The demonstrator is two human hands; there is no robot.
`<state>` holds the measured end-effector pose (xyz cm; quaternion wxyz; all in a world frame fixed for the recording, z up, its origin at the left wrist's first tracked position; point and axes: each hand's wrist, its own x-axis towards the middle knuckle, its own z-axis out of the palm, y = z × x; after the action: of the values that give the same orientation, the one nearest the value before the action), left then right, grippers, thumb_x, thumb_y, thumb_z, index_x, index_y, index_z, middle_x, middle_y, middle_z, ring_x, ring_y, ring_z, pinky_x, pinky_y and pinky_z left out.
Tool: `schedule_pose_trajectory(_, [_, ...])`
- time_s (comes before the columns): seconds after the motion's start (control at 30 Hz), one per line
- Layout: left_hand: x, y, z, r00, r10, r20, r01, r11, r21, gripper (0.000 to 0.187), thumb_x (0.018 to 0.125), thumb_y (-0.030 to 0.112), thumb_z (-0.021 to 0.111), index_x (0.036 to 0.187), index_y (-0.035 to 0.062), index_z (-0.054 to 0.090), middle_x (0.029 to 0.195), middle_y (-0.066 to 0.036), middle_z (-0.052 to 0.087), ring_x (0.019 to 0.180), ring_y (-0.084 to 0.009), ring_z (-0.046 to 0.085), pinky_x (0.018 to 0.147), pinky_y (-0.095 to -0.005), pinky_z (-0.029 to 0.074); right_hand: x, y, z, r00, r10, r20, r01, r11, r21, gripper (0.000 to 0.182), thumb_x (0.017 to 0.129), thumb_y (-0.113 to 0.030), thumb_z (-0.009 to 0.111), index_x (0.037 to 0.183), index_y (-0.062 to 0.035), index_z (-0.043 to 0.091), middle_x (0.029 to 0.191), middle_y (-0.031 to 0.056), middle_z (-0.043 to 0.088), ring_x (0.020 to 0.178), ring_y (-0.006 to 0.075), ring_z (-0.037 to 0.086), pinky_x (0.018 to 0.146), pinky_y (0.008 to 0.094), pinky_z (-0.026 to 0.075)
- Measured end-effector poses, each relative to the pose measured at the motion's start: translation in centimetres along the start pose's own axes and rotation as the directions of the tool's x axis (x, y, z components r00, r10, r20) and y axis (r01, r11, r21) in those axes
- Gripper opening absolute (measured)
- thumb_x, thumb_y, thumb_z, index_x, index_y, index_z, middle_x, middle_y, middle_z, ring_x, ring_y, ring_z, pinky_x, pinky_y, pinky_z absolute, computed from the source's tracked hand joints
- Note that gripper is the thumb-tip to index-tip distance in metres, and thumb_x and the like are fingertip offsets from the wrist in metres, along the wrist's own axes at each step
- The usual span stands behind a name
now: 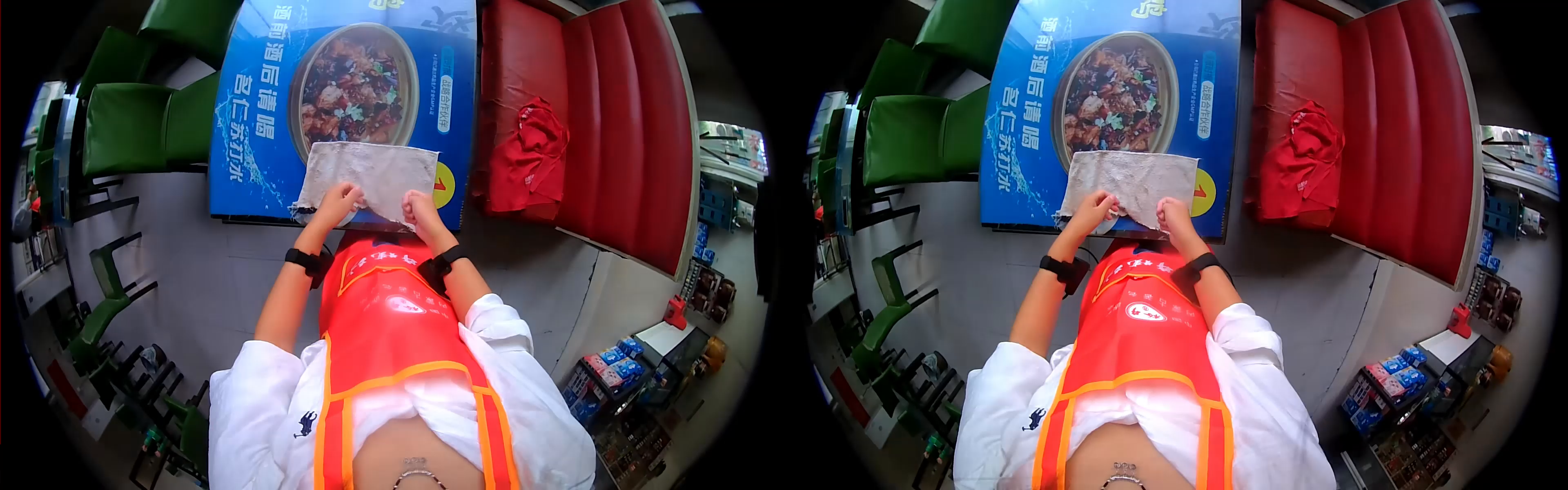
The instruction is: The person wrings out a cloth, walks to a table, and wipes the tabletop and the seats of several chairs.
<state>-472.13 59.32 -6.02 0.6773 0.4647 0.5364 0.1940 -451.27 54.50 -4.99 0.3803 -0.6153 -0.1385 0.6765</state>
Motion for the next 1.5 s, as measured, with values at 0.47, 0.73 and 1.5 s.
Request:
schedule_pose_trajectory(0.47, [10.7,0.1,1.3,0.88,-0.37,-0.299,0.278,0.909,-0.309,0.043,0.084,0.042,0.061,0.078,0.0,0.065,0.065,-0.008,0.065,0.049,-0.011,0.06,0.039,-0.0177,0.035,11.6,-1.7,2.0,0.904,0.323,-0.28,-0.08,0.771,0.632,0.017,0.083,-0.013,0.043,0.066,-0.0109,0.047,0.045,-0.0054,0.031,0.033,0.0078,0.022,0.033,0.0242,0.017])
schedule_pose_trajectory(0.73, [17.9,4.5,-0.3,0.905,-0.401,-0.139,0.369,0.906,-0.209,0.046,0.081,0.044,0.062,0.071,-0.0005,0.065,0.06,-0.009,0.063,0.044,-0.0148,0.058,0.041,-0.0229,0.039,17.6,-7.9,3.4,0.86,0.339,-0.381,-0.063,0.812,0.581,0.012,0.078,-0.009,0.046,0.068,-0.004,0.051,0.047,-0.0036,0.037,0.033,0.007,0.029,0.033,0.0229,0.019])
schedule_pose_trajectory(1.5, [25.0,8.2,-1.3,0.883,-0.467,-0.053,0.459,0.881,-0.112,0.042,0.084,0.039,0.057,0.071,0.0004,0.065,0.055,-0.007,0.06,0.04,-0.0137,0.055,0.039,-0.0224,0.037,23.2,-13.3,5.8,0.841,0.358,-0.405,-0.171,0.887,0.429,0.015,0.077,-0.013,0.044,0.065,-0.007,0.051,0.044,-0.0038,0.035,0.032,0.0082,0.028,0.034,0.0251,0.018])
